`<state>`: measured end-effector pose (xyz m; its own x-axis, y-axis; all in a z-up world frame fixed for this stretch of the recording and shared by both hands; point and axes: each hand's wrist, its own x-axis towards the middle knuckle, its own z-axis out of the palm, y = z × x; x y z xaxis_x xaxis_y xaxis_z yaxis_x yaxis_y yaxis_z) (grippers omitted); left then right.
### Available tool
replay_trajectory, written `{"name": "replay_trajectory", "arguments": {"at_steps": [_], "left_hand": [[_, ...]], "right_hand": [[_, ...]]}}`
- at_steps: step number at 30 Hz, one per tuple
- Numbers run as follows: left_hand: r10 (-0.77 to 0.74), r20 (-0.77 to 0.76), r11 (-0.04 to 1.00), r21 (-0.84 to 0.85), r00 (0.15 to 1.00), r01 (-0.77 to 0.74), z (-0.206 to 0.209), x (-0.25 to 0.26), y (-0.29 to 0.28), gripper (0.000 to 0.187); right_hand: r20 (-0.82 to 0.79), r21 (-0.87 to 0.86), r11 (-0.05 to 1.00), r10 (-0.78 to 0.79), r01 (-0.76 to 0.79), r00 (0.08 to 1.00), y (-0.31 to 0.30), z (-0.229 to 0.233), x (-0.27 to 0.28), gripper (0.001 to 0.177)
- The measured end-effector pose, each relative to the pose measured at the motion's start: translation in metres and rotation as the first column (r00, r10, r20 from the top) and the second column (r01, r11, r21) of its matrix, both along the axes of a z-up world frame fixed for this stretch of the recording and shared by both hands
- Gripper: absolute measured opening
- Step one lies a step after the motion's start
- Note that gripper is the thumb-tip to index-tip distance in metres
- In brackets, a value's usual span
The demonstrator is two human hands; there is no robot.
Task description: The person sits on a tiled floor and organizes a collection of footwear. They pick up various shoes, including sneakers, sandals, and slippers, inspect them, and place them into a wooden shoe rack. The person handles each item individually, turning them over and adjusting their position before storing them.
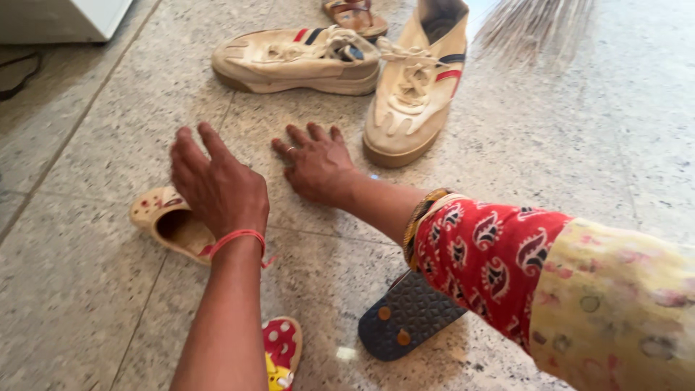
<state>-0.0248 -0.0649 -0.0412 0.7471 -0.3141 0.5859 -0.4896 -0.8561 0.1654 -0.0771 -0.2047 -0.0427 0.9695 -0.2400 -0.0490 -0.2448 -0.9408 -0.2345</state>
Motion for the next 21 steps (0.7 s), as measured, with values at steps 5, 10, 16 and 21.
{"name": "replay_trajectory", "arguments": {"at_steps": [5,10,16,21], "left_hand": [[-0.069,-0.41,0.996,0.021,0.909,0.085,0.008,0.016,-0.022,0.066],[0.03,-0.575,0.992,0.12,0.818,0.048,0.027,0.035,-0.041,0.077],[-0.17,-0.547,0.918,0.215,0.82,0.334,0.037,0.052,-0.09,0.072],[-0.185,-0.569,0.899,0.232,0.801,0.372,0.031,0.071,-0.125,0.061]], "right_hand": [[-0.028,-0.002,0.999,0.041,-0.041,0.999,-0.007,0.006,0.001,0.063],[0.032,0.022,1.0,0.008,-0.009,0.999,-0.012,-0.001,-0.003,0.078],[0.197,0.19,0.98,-0.09,0.052,0.976,-0.031,-0.003,-0.011,0.105],[0.338,0.223,0.948,-0.292,0.226,0.895,-0.043,0.005,0.011,0.097]]}}
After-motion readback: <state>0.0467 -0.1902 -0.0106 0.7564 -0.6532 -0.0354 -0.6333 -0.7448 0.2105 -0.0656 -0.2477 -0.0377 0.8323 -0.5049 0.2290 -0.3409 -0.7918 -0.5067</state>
